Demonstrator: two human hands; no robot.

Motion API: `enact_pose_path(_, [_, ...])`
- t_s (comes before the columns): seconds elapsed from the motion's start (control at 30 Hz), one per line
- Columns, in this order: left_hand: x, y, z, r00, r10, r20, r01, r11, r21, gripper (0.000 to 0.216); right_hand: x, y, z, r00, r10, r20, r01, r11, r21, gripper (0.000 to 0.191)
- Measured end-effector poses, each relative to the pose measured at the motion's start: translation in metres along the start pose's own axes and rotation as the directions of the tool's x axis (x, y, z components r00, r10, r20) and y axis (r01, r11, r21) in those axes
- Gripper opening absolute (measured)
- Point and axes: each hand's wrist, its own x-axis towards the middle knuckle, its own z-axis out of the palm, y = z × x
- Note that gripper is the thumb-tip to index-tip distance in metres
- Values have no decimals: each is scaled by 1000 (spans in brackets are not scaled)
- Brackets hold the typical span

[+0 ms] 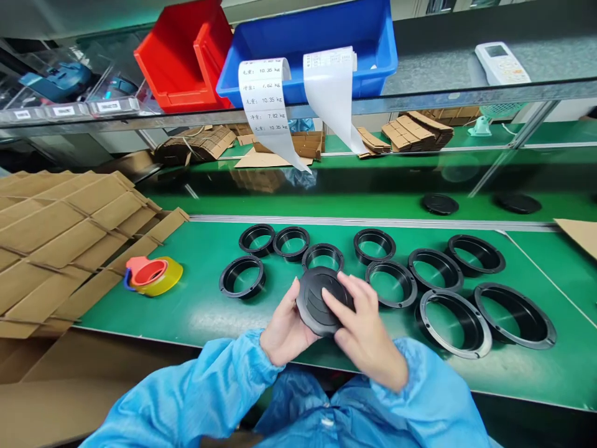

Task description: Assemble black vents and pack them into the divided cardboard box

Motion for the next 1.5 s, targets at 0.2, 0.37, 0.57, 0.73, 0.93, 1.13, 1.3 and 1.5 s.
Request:
enact_pose_path(0.2, [-25, -11, 2, 997, -64, -45, 68, 993, 95, 47, -18, -22, 2, 987, 1, 162, 2, 1000, -19, 77])
enact_pose_path(0.37, [-37, -22, 6, 987, -132, -96, 154, 949, 275, 52, -11, -24, -9, 966, 55, 252, -83, 991, 106, 101])
enact_pose_path(0.57, [-32, 0, -15, 923, 296, -247, 10, 623, 782, 45, 4, 10, -6, 979, 191, 65, -159, 929, -334, 102])
enact_pose_path(0.73, [-19, 15, -56, 871, 416, -262, 15, 509, 861, 30, 9, 15, 12, 971, 176, 162, -80, 877, -475, 100])
enact_pose_path(0.93, [-8, 15, -81, 868, 431, -246, 12, 476, 879, 32, 3, 7, 17, 947, 152, 284, 25, 844, -536, 104])
enact_pose_path(1.13, [-2, 15, -86, 826, 515, -228, -3, 409, 912, 28, 19, -3, -1, 969, 60, 239, 61, 881, -469, 87])
enact_pose_path(1.3, [4, 19, -81, 772, 616, -157, -43, 298, 954, 27, 11, 6, 23, 922, 124, 367, 68, 881, -469, 79])
enact_pose_path(1.5, [6, 8, -54, 766, 544, 344, -299, -173, 938, 25, 42, 33, -15, 923, 125, 363, 28, 920, -390, 77])
